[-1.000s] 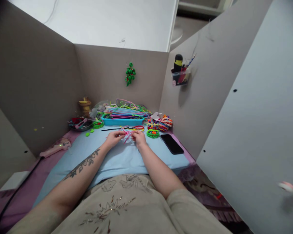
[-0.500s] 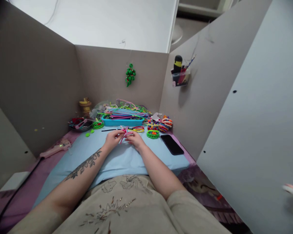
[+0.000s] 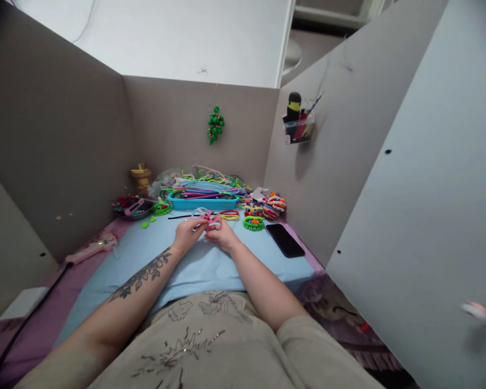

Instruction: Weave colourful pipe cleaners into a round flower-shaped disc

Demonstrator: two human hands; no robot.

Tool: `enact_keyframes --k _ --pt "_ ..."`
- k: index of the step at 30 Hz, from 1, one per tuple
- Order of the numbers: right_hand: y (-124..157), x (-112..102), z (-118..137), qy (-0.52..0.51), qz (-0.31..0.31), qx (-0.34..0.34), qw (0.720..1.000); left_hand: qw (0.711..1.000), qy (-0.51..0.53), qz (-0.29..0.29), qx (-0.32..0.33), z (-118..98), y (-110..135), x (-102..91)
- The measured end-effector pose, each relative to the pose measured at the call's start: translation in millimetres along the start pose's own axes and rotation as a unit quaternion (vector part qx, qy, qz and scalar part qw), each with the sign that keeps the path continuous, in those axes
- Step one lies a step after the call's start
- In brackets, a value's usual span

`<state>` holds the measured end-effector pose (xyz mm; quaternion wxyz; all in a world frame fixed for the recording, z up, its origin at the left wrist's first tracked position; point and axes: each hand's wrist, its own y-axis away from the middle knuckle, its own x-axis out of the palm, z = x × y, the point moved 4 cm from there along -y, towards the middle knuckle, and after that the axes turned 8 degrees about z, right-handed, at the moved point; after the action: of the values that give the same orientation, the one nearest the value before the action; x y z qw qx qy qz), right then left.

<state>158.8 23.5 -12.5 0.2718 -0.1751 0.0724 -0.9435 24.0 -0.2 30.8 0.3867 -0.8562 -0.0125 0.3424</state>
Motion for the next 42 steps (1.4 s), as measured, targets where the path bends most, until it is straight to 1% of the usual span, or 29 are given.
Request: enact_keyframes --k 3,5,8,11,13,14,16,19,21,22,24,28,32,37,42 --pt "-2 -4 -3 0.015 -0.005 -0.006 1.000 0.998 0.014 -0.040 -0.035 8 -1 -3.8" --pt "-2 -3 -3 0.032 0.011 -0.007 0.999 0.995 0.026 -0.071 -0.064 15 -2 -7.3" --pt "1 6 -2 0.071 0.080 0.010 0.994 0.988 0.045 -0.111 -0.102 25 -3 -12.9" --pt "8 16 0 0.118 0.157 0.037 0.980 0.981 0.063 -0.133 -0.128 32 -3 -17.2" --pt "10 18 2 0.145 0.171 0.037 0.974 0.979 0.076 -0.135 -0.135 33 -3 -18.1" --pt "10 18 3 0.156 0.162 0.029 0.974 0.979 0.082 -0.132 -0.136 33 -4 -17.7" --pt "8 13 7 0.178 0.118 -0.002 0.977 0.980 0.097 -0.117 -0.130 31 -5 -15.0" --pt "4 0 14 0.212 -0.005 -0.073 0.975 0.983 0.114 -0.083 -0.114 26 -5 -8.5" --pt "3 -8 19 0.233 -0.090 -0.116 0.961 0.986 0.122 -0.053 -0.100 21 -5 -4.1" --pt "3 -11 22 0.243 -0.123 -0.131 0.953 0.987 0.124 -0.038 -0.093 19 -4 -2.3" --pt "4 -12 25 0.260 -0.163 -0.151 0.940 0.989 0.125 -0.014 -0.080 13 -3 -0.2" --pt "6 -8 26 0.285 -0.185 -0.168 0.926 0.991 0.116 0.015 -0.060 3 -2 0.4" --pt "7 -8 26 0.295 -0.198 -0.174 0.918 0.992 0.117 0.017 -0.047 -1 -2 1.3" --pt "6 -9 27 0.284 -0.191 -0.176 0.923 0.992 0.119 0.010 -0.042 0 -2 3.2" --pt "3 -12 23 0.251 -0.200 -0.171 0.931 0.991 0.129 0.013 -0.040 -3 -1 5.9"
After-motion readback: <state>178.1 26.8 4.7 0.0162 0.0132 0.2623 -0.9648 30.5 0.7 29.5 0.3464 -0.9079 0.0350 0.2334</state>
